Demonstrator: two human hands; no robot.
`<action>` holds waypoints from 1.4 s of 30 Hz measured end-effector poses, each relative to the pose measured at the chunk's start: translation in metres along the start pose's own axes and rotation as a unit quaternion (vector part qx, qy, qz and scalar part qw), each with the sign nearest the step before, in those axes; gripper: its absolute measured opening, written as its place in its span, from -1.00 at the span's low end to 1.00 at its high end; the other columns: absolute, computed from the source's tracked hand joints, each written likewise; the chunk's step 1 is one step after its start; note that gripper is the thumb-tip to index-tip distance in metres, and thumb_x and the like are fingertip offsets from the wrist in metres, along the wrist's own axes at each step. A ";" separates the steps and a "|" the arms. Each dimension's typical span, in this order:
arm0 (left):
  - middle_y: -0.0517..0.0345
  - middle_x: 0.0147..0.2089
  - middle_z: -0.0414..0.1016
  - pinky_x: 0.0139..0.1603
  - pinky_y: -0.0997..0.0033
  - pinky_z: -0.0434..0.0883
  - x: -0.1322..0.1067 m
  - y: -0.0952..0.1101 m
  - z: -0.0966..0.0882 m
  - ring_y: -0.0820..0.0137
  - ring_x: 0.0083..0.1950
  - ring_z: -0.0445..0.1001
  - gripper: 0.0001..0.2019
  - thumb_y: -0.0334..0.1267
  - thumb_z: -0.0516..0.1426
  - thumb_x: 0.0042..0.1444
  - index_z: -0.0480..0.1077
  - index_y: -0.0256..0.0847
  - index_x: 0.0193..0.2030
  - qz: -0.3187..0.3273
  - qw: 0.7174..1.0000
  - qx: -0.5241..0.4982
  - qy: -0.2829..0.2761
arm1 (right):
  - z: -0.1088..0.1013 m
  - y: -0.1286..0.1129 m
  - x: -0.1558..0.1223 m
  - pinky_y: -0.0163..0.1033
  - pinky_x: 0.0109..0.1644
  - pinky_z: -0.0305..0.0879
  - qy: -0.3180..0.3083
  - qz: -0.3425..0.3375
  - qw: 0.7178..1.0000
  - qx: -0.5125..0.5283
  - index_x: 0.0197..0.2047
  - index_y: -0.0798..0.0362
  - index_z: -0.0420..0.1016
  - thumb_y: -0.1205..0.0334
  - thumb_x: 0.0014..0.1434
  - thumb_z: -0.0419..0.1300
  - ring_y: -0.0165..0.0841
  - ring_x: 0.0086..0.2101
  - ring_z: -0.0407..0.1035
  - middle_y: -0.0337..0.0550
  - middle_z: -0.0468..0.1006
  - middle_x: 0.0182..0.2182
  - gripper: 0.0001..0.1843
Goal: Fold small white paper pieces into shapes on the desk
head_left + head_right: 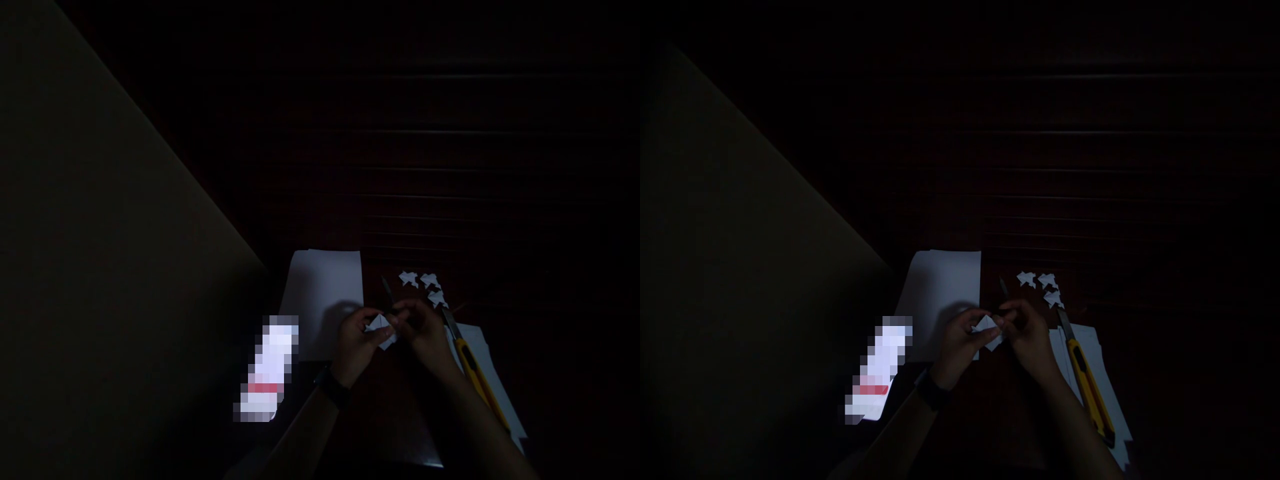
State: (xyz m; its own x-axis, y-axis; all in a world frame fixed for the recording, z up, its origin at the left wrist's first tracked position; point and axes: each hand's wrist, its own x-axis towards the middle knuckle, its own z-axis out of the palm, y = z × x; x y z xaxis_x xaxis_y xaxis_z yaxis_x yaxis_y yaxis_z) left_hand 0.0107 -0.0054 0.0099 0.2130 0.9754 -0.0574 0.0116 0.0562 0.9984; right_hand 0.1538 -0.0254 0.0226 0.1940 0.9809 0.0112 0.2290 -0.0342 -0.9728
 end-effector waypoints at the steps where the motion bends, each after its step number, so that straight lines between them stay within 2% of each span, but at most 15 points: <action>1: 0.08 -0.29 0.47 -0.37 0.51 0.30 0.000 0.001 0.000 0.39 -0.29 0.40 -0.70 -0.21 0.26 -0.10 0.44 -0.27 -0.20 -0.001 1.000 0.005 -0.002 | 0.000 0.001 0.000 -0.29 -0.39 0.26 0.005 0.002 1.000 -0.007 -0.21 0.00 0.35 0.18 0.07 0.21 -0.36 -0.49 0.34 -0.29 0.43 -0.53 -0.79; 7: 0.08 -0.32 0.47 -0.40 0.51 0.32 -0.001 0.008 -0.003 0.39 -0.34 0.42 -0.69 -0.19 0.23 -0.08 0.44 -0.27 -0.18 -0.032 0.999 -0.008 -0.019 | -0.001 0.004 0.001 -0.29 -0.38 0.24 0.040 -0.019 0.996 -0.075 -0.23 0.00 0.36 0.24 0.06 0.20 -0.36 -0.45 0.34 -0.26 0.42 -0.47 -0.83; 11: 0.07 -0.32 0.48 -0.41 0.50 0.33 -0.002 0.008 -0.004 0.37 -0.32 0.44 -0.71 -0.09 0.16 0.01 0.45 -0.27 -0.22 -0.062 0.998 -0.025 -0.017 | -0.001 0.004 0.001 -0.30 -0.40 0.23 0.033 -0.030 0.996 -0.081 -0.21 0.00 0.35 0.26 0.08 0.17 -0.36 -0.45 0.33 -0.24 0.42 -0.45 -0.83; 15: 0.12 -0.39 0.47 -0.44 0.51 0.31 -0.001 0.002 -0.003 0.41 -0.38 0.41 -0.71 -0.13 0.25 -0.10 0.47 -0.26 -0.25 -0.035 0.999 0.014 -0.024 | -0.001 0.004 0.000 -0.31 -0.43 0.22 0.013 -0.038 0.996 -0.075 -0.20 -0.01 0.31 0.28 0.09 0.15 -0.38 -0.48 0.31 -0.26 0.39 -0.47 -0.83; 19: 0.11 -0.34 0.48 -0.40 0.51 0.32 0.001 -0.002 -0.004 0.41 -0.35 0.42 -0.65 -0.20 0.31 -0.19 0.47 -0.26 -0.21 -0.020 0.999 0.020 -0.033 | 0.000 0.001 -0.003 -0.35 -0.49 0.20 -0.017 -0.033 0.998 -0.047 -0.20 -0.02 0.29 0.24 0.13 0.13 -0.41 -0.52 0.26 -0.30 0.34 -0.50 -0.85; 23: 0.07 -0.29 0.50 -0.38 0.50 0.33 0.001 0.004 -0.004 0.40 -0.33 0.42 -0.69 -0.23 0.26 -0.11 0.48 -0.26 -0.17 -0.012 0.998 0.022 -0.049 | 0.001 -0.004 -0.006 -0.35 -0.46 0.21 -0.010 -0.043 0.998 -0.035 -0.20 -0.02 0.27 0.23 0.14 0.12 -0.41 -0.48 0.26 -0.28 0.34 -0.46 -0.86; 29: 0.08 -0.27 0.52 -0.31 0.46 0.34 -0.002 0.008 -0.003 0.36 -0.28 0.42 -0.67 -0.30 0.28 -0.16 0.49 -0.22 -0.17 -0.023 0.999 0.033 -0.005 | 0.004 -0.002 -0.005 -0.35 -0.48 0.21 0.008 -0.040 0.999 -0.023 -0.20 -0.02 0.27 0.17 0.12 0.15 -0.40 -0.49 0.25 -0.28 0.32 -0.46 -0.82; 33: 0.09 -0.33 0.52 -0.37 0.47 0.34 -0.002 0.006 -0.001 0.37 -0.33 0.44 -0.66 -0.27 0.30 -0.19 0.49 -0.24 -0.19 -0.039 0.999 -0.025 0.005 | 0.002 -0.006 -0.003 -0.32 -0.40 0.24 0.000 -0.036 0.999 -0.020 -0.19 -0.01 0.31 0.13 0.12 0.15 -0.38 -0.44 0.29 -0.25 0.36 -0.44 -0.80; 37: 0.08 -0.37 0.51 -0.40 0.47 0.35 -0.002 0.007 0.001 0.38 -0.38 0.44 -0.73 -0.17 0.25 -0.10 0.49 -0.29 -0.27 -0.057 0.995 -0.087 0.006 | -0.002 -0.011 -0.002 -0.24 -0.23 0.27 -0.012 -0.033 0.999 -0.012 -0.13 -0.02 0.34 0.10 0.17 0.08 -0.30 -0.29 0.34 -0.18 0.44 -0.31 -0.78; 42: 0.13 -0.39 0.47 -0.47 0.55 0.29 -0.003 0.010 0.000 0.46 -0.42 0.40 -0.72 -0.10 0.20 -0.04 0.47 -0.29 -0.28 -0.068 0.994 -0.089 0.015 | -0.002 -0.009 -0.002 -0.18 -0.15 0.27 -0.055 -0.031 0.998 -0.014 -0.11 -0.02 0.37 0.15 -0.02 0.28 -0.25 -0.26 0.36 -0.19 0.47 -0.33 -0.63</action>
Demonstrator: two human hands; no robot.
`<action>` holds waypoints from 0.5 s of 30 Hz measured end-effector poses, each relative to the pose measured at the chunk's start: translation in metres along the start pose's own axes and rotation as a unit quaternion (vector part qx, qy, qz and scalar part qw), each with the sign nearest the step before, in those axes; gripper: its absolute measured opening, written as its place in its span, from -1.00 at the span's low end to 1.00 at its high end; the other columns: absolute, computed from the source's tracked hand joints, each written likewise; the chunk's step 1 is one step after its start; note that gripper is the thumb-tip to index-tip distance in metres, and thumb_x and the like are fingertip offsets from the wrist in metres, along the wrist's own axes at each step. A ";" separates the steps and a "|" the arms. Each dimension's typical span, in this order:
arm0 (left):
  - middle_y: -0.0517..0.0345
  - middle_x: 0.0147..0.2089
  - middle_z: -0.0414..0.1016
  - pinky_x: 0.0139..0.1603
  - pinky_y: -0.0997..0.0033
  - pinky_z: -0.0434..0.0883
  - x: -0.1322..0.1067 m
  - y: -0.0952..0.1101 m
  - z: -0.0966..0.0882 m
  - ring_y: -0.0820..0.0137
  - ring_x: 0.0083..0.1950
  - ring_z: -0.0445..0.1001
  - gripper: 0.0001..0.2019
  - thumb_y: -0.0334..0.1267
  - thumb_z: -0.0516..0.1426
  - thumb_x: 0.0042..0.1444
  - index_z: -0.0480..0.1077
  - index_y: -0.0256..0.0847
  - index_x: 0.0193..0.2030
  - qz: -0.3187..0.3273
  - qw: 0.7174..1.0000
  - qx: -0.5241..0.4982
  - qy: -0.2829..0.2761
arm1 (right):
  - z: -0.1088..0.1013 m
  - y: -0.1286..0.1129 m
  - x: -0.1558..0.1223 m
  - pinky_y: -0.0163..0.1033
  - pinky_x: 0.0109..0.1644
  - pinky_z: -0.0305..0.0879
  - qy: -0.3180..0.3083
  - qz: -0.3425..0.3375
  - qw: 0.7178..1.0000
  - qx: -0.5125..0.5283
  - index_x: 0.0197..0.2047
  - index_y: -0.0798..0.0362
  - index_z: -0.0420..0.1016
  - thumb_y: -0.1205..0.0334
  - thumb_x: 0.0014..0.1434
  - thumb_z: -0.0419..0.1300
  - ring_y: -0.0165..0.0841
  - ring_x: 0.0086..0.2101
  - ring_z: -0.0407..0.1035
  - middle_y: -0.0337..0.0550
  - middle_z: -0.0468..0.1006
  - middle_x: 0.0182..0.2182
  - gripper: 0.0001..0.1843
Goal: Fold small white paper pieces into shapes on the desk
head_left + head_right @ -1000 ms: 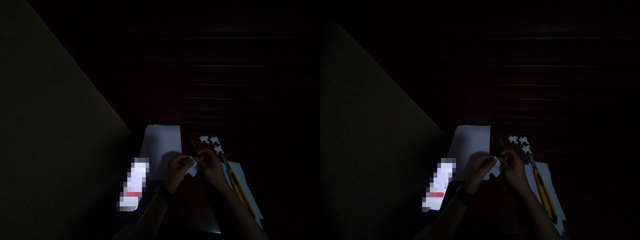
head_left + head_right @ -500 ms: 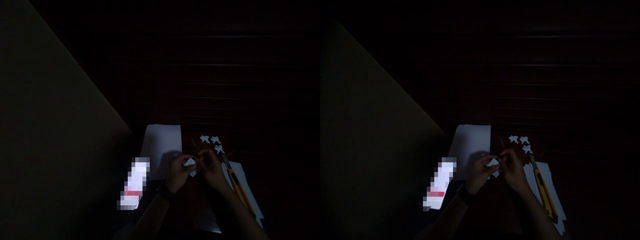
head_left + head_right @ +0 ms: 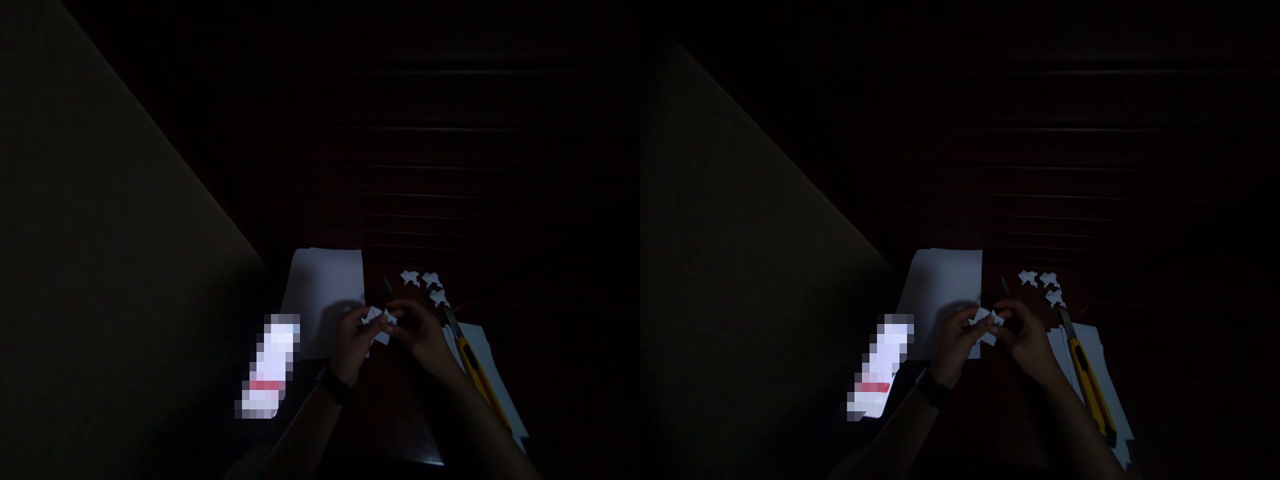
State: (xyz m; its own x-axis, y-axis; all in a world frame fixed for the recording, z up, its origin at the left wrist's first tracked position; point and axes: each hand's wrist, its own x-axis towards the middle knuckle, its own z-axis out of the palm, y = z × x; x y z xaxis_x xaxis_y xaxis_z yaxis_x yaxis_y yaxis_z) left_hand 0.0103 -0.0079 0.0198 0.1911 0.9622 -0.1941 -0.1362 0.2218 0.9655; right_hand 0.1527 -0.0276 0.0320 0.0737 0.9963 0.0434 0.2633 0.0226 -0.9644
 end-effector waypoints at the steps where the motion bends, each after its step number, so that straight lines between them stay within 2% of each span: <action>1: 0.15 -0.41 0.45 -0.50 0.57 0.26 0.000 0.000 -0.001 0.47 -0.44 0.37 -0.71 -0.08 0.18 -0.01 0.47 -0.29 -0.27 -0.008 1.000 0.009 -0.004 | 0.000 0.001 0.000 -0.18 -0.16 0.27 0.004 0.002 1.000 -0.003 -0.12 -0.02 0.38 0.16 -0.03 0.29 -0.25 -0.26 0.36 -0.19 0.47 -0.33 -0.64; 6: 0.17 -0.48 0.38 -0.57 0.57 0.16 -0.001 -0.002 -0.002 0.51 -0.50 0.27 -0.61 0.02 0.07 0.07 0.48 -0.31 -0.27 -0.011 0.998 0.054 -0.031 | 0.000 0.005 0.002 -0.21 -0.24 0.27 0.010 0.021 1.000 -0.007 -0.21 0.00 0.45 0.16 -0.07 0.31 -0.27 -0.29 0.35 -0.20 0.45 -0.34 -0.69; 11: 0.21 -0.54 0.31 -0.55 0.55 0.11 -0.001 0.000 0.001 0.52 -0.52 0.22 -0.56 0.06 0.02 0.10 0.48 -0.32 -0.37 -0.003 0.995 0.065 -0.073 | -0.001 0.006 0.002 -0.30 -0.42 0.24 -0.004 0.041 0.998 0.048 -0.20 0.02 0.43 0.15 -0.07 0.30 -0.38 -0.47 0.29 -0.28 0.37 -0.48 -0.68; 15: 0.21 -0.54 0.29 -0.53 0.54 0.10 -0.002 0.000 0.002 0.51 -0.51 0.20 -0.56 0.05 0.01 0.10 0.46 -0.32 -0.43 0.006 0.992 0.093 -0.081 | 0.000 0.008 0.002 -0.35 -0.51 0.17 0.022 0.054 0.996 0.070 -0.27 0.03 0.44 0.20 -0.11 0.32 -0.43 -0.54 0.21 -0.33 0.28 -0.55 -0.71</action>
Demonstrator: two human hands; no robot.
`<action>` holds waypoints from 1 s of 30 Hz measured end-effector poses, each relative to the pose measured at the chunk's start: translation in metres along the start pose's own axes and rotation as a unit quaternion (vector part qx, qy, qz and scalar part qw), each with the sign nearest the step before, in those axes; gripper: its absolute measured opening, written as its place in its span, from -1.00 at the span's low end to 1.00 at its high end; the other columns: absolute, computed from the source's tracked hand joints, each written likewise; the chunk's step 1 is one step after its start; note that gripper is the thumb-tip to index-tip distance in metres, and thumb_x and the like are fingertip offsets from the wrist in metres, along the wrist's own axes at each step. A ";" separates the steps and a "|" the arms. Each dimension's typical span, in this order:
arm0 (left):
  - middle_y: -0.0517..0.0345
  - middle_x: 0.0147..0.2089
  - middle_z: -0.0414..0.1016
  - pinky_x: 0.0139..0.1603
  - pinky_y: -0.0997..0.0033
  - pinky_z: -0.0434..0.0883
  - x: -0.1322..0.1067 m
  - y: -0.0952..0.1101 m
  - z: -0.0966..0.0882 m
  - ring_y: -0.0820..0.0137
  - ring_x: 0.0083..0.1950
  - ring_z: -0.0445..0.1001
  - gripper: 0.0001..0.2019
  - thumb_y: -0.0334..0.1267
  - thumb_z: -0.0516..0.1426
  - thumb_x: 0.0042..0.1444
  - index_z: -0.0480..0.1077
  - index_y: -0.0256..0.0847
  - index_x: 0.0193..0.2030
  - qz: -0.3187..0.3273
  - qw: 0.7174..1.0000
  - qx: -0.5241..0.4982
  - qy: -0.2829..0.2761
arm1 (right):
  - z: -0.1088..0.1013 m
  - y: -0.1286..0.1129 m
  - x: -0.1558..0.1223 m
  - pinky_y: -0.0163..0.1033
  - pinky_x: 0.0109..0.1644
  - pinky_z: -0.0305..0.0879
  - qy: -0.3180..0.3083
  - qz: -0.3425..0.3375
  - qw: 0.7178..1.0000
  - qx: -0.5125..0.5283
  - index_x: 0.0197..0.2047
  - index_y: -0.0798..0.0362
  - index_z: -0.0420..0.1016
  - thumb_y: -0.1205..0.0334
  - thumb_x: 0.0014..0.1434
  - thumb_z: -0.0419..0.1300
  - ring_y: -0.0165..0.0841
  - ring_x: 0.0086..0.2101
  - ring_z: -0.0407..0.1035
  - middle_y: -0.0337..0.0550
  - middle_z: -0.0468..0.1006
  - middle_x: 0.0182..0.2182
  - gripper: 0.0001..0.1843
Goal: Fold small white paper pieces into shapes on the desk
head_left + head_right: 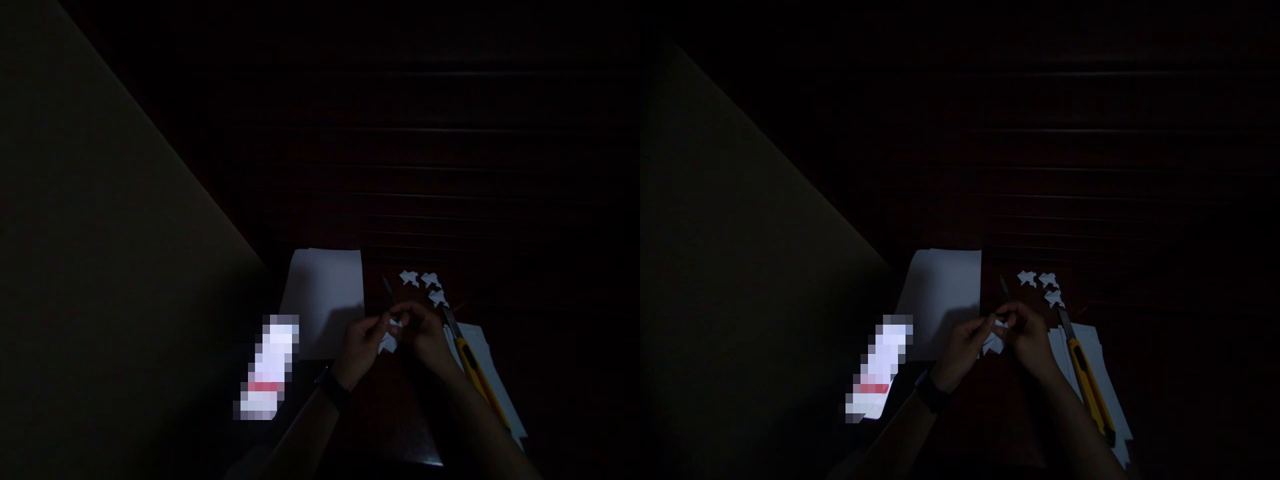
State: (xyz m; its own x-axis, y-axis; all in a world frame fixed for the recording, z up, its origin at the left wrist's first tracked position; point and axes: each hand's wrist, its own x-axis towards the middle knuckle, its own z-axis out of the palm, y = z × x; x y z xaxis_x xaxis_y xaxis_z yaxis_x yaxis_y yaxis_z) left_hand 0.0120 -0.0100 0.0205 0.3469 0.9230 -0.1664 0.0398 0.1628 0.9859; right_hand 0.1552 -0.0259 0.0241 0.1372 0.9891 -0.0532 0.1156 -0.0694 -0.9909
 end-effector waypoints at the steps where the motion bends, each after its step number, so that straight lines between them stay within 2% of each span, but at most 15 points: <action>1: 0.21 -0.54 0.29 -0.53 0.54 0.10 0.000 0.000 0.000 0.51 -0.51 0.19 -0.57 0.04 0.01 0.10 0.45 -0.32 -0.43 0.005 1.000 0.006 0.000 | 0.000 0.001 0.000 -0.35 -0.52 0.16 0.005 0.004 1.000 0.006 -0.29 0.04 0.45 0.21 -0.13 0.33 -0.44 -0.55 0.20 -0.34 0.26 -0.56 -0.72; 9: 0.13 -0.46 0.42 -0.47 0.52 0.22 0.000 0.001 0.000 0.43 -0.43 0.33 -0.59 0.01 -0.01 0.13 0.49 -0.29 -0.36 0.037 0.999 0.026 0.017 | 0.001 -0.001 0.001 -0.32 -0.47 0.18 0.000 0.017 0.999 0.038 -0.30 0.04 0.48 0.16 -0.09 0.31 -0.43 -0.55 0.24 -0.33 0.33 -0.58 -0.76; 14: 0.11 -0.41 0.48 -0.47 0.53 0.26 -0.003 0.006 0.001 0.43 -0.42 0.38 -0.67 -0.05 0.07 0.09 0.50 -0.28 -0.29 0.052 0.998 0.024 -0.008 | -0.001 0.003 0.002 -0.35 -0.52 0.15 0.001 0.017 0.998 0.067 -0.28 0.02 0.47 0.25 -0.12 0.31 -0.45 -0.59 0.21 -0.36 0.30 -0.60 -0.74; 18: 0.09 -0.41 0.50 -0.51 0.52 0.32 -0.003 0.004 0.000 0.43 -0.46 0.41 -0.66 -0.07 0.21 -0.06 0.48 -0.29 -0.23 0.003 0.999 -0.031 -0.016 | -0.005 0.001 0.003 -0.30 -0.49 0.23 -0.013 0.032 0.997 0.071 -0.20 0.01 0.44 0.17 -0.07 0.29 -0.41 -0.57 0.27 -0.32 0.35 -0.58 -0.69; 21: 0.07 -0.39 0.50 -0.49 0.45 0.42 -0.002 0.002 -0.002 0.39 -0.44 0.46 -0.62 -0.07 0.24 -0.10 0.45 -0.30 -0.18 -0.041 0.993 -0.112 0.002 | -0.007 -0.006 0.002 -0.25 -0.38 0.30 -0.007 0.021 0.999 0.028 -0.12 0.00 0.39 0.08 0.03 0.22 -0.33 -0.45 0.37 -0.23 0.47 -0.48 -0.66; 24: 0.06 -0.33 0.50 -0.43 0.41 0.47 0.000 0.003 -0.005 0.36 -0.36 0.48 -0.60 -0.10 0.24 -0.09 0.41 -0.29 -0.13 -0.040 0.986 -0.156 0.051 | -0.006 -0.011 0.001 -0.19 -0.22 0.32 0.008 -0.017 1.000 0.010 -0.11 -0.02 0.37 0.07 0.06 0.21 -0.26 -0.28 0.41 -0.14 0.52 -0.31 -0.67; 27: 0.05 -0.29 0.50 -0.41 0.44 0.47 0.001 0.006 -0.008 0.38 -0.34 0.48 -0.63 -0.13 0.23 -0.05 0.40 -0.28 -0.12 -0.028 0.984 -0.163 0.067 | -0.004 -0.009 0.000 -0.19 -0.21 0.33 -0.010 -0.022 1.000 0.007 -0.14 -0.01 0.40 0.12 0.01 0.25 -0.27 -0.29 0.42 -0.14 0.52 -0.27 -0.68; 30: 0.06 -0.30 0.51 -0.41 0.48 0.45 0.001 0.008 -0.008 0.41 -0.37 0.47 -0.65 -0.16 0.22 -0.04 0.40 -0.29 -0.12 -0.029 0.986 -0.158 0.054 | -0.005 -0.005 0.000 -0.21 -0.25 0.33 -0.031 -0.006 0.999 -0.017 -0.19 0.00 0.46 0.16 0.01 0.26 -0.29 -0.33 0.42 -0.16 0.53 -0.32 -0.74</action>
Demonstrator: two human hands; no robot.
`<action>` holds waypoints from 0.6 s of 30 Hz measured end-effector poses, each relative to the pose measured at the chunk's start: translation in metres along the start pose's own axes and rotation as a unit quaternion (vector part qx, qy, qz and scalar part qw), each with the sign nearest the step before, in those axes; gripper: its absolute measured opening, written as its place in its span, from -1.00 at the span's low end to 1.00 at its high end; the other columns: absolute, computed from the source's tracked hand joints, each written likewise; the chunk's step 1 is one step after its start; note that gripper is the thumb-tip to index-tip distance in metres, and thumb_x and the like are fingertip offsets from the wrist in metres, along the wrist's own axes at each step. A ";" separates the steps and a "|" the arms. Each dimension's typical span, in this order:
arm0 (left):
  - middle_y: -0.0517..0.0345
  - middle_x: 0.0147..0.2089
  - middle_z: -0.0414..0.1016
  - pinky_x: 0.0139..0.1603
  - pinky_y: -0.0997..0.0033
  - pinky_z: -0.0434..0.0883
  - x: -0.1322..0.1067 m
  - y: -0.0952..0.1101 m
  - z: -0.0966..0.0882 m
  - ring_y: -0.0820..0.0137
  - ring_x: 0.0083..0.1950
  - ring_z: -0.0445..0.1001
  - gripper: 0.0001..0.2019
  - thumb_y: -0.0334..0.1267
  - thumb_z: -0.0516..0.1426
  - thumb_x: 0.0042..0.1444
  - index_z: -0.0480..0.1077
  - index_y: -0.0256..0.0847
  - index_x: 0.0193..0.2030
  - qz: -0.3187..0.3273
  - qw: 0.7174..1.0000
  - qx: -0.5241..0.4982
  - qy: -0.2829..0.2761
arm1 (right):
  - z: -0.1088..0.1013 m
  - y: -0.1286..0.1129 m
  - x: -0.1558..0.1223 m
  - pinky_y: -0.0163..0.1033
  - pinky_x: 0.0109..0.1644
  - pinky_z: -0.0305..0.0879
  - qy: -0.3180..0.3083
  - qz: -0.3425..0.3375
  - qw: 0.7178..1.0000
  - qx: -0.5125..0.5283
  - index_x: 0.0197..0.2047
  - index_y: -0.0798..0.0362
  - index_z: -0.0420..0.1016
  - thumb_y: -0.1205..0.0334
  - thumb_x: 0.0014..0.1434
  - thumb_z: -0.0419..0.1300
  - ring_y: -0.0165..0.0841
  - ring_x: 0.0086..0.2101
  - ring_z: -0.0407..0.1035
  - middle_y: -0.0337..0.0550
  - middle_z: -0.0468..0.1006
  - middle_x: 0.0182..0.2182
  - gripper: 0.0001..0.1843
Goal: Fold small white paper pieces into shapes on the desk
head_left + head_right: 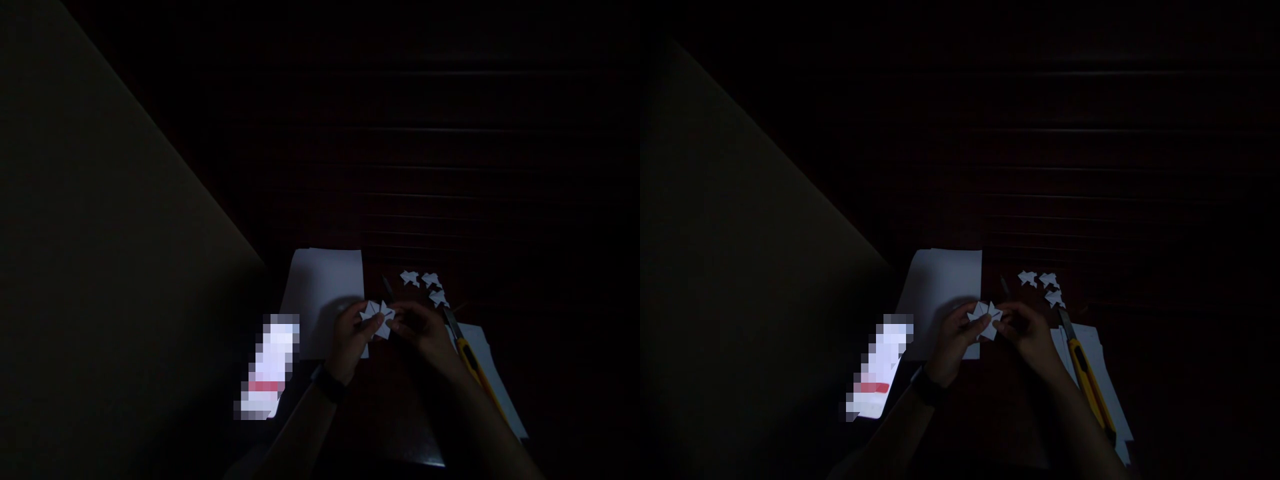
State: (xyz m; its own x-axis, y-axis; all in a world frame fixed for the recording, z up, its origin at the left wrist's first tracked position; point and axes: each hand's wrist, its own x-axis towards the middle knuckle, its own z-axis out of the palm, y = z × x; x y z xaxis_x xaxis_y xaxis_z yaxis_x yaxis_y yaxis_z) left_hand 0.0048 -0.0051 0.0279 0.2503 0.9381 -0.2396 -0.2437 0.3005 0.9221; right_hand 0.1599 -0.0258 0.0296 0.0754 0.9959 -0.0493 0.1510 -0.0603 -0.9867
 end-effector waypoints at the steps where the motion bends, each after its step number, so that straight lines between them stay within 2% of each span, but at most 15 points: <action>1: 0.06 -0.31 0.51 -0.41 0.48 0.44 0.000 0.000 0.000 0.41 -0.37 0.48 -0.65 -0.17 0.23 -0.04 0.40 -0.29 -0.11 0.000 1.000 0.000 -0.003 | -0.001 0.001 0.000 -0.21 -0.26 0.33 -0.001 0.004 1.000 -0.009 -0.21 0.01 0.48 0.17 0.01 0.26 -0.29 -0.33 0.42 -0.17 0.54 -0.35 -0.76; 6: 0.03 -0.24 0.53 -0.31 0.44 0.45 0.001 -0.005 0.000 0.36 -0.29 0.50 -0.50 -0.28 0.30 -0.16 0.35 -0.27 -0.01 0.011 1.000 -0.013 0.009 | -0.004 0.003 0.002 -0.15 -0.20 0.33 0.028 0.021 0.998 -0.053 -0.34 0.03 0.53 0.17 0.02 0.24 -0.23 -0.30 0.44 -0.13 0.58 -0.36 -0.86; 10: 0.01 -0.26 0.55 -0.26 0.37 0.47 0.003 -0.009 -0.001 0.33 -0.29 0.52 -0.46 -0.30 0.29 -0.14 0.30 -0.31 0.03 0.002 0.999 -0.030 0.019 | -0.003 0.004 0.001 -0.11 -0.18 0.33 0.042 0.012 0.991 -0.123 -0.37 0.01 0.54 0.19 0.06 0.21 -0.22 -0.31 0.46 -0.14 0.59 -0.38 -0.89; 14: 0.00 -0.27 0.56 -0.30 0.36 0.49 0.006 -0.012 -0.002 0.31 -0.31 0.53 -0.51 -0.29 0.28 -0.14 0.34 -0.34 -0.02 0.009 0.999 -0.001 0.037 | -0.001 0.006 0.000 -0.08 -0.07 0.30 0.032 -0.080 0.979 -0.186 -0.35 -0.03 0.55 0.21 0.10 0.17 -0.21 -0.17 0.42 -0.13 0.55 -0.20 -0.89; 18: -0.01 -0.25 0.57 -0.32 0.41 0.46 0.008 -0.016 -0.004 0.29 -0.28 0.53 -0.60 -0.27 0.26 -0.10 0.40 -0.30 -0.07 0.035 0.998 0.047 0.028 | 0.001 0.011 0.000 -0.05 0.04 0.24 0.036 -0.154 0.957 -0.244 -0.34 -0.03 0.54 0.29 0.12 0.14 -0.20 -0.03 0.32 -0.13 0.41 0.01 -0.87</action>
State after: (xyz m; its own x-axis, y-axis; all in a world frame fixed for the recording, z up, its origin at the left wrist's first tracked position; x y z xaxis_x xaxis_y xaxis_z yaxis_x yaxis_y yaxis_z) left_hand 0.0074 -0.0016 0.0102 0.1825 0.9653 -0.1871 -0.1686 0.2182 0.9612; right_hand 0.1603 -0.0263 0.0188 0.0177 0.9651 0.2611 0.6186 0.1946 -0.7612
